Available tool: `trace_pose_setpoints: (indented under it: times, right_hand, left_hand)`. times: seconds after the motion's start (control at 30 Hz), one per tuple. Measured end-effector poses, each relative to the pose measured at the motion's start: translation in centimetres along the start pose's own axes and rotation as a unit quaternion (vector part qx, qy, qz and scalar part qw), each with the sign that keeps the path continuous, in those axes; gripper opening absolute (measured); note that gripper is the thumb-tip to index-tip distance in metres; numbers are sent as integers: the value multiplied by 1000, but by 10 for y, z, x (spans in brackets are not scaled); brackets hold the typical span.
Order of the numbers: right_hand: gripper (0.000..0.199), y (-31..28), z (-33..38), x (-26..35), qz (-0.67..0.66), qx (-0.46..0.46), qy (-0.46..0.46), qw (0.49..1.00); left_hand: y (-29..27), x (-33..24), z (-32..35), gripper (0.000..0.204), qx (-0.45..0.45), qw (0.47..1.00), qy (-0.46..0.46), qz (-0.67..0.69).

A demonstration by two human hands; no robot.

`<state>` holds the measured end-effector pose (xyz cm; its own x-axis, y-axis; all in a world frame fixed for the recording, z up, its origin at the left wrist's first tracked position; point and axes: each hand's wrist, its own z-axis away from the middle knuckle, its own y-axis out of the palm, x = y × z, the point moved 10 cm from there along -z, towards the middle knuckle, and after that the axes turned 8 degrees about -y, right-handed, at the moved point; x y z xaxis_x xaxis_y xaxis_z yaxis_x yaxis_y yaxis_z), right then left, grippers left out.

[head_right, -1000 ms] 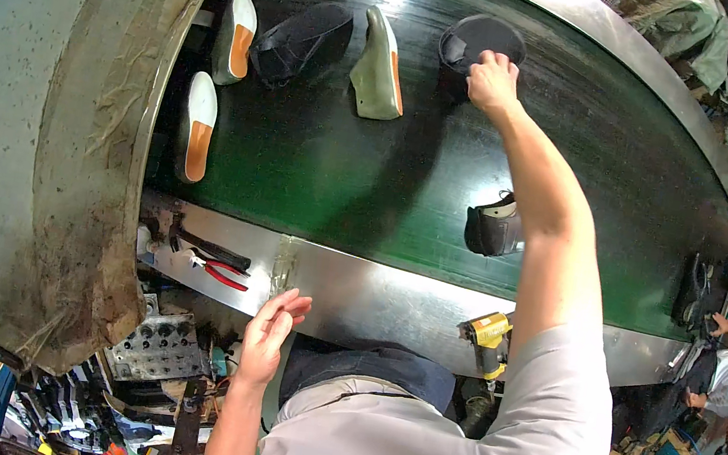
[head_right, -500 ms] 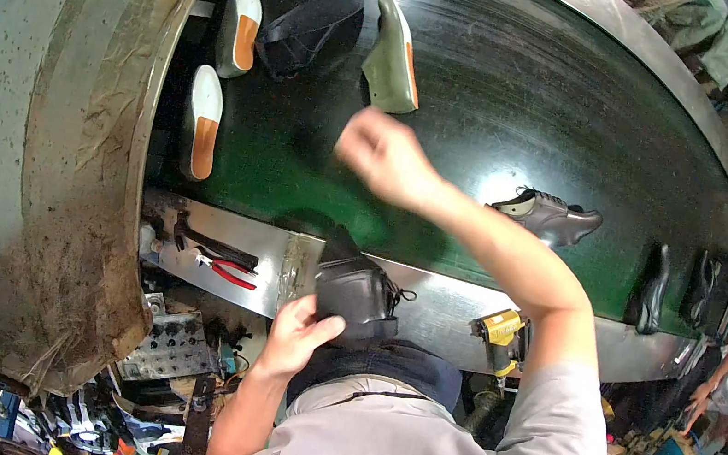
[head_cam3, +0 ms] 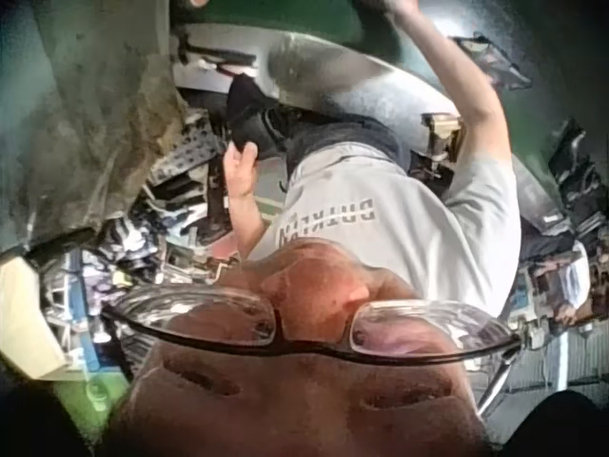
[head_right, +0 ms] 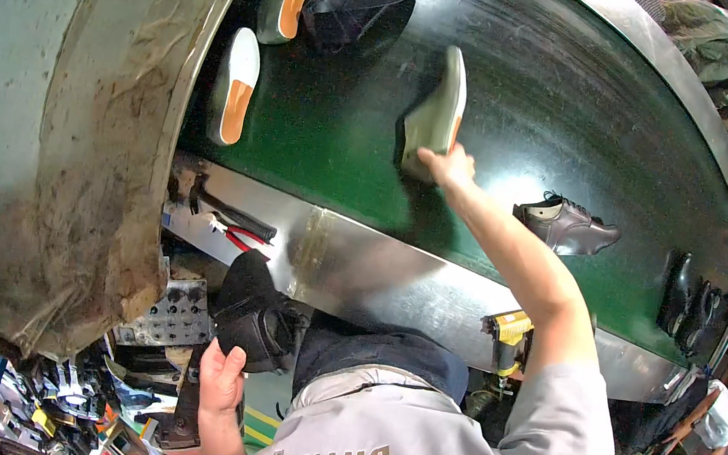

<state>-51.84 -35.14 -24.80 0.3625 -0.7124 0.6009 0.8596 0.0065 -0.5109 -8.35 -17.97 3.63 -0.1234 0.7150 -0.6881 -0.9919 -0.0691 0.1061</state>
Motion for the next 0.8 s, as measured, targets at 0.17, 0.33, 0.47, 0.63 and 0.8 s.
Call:
trace_pose_setpoints:
  times: [0.17,0.33,0.47,0.63,0.8]
  right_hand:
    - [76,-63,7,25,30,-161,-51,985]
    - [60,-74,18,55,-10,-63,-146,987]
    - [62,-89,141,124,-10,-52,-267,962]
    - [46,-100,193,102,-202,-49,-333,920]
    - [46,-60,217,52,-515,32,-149,844]
  left_hand:
    - [8,-2,-1,31,-1,957,-33,-290]
    - [44,-1,-12,29,84,939,48,-329]
    - [34,-9,-6,24,52,980,95,165]
    - [49,65,-39,23,175,884,-41,432]
    - [63,100,-38,25,88,843,-133,514]
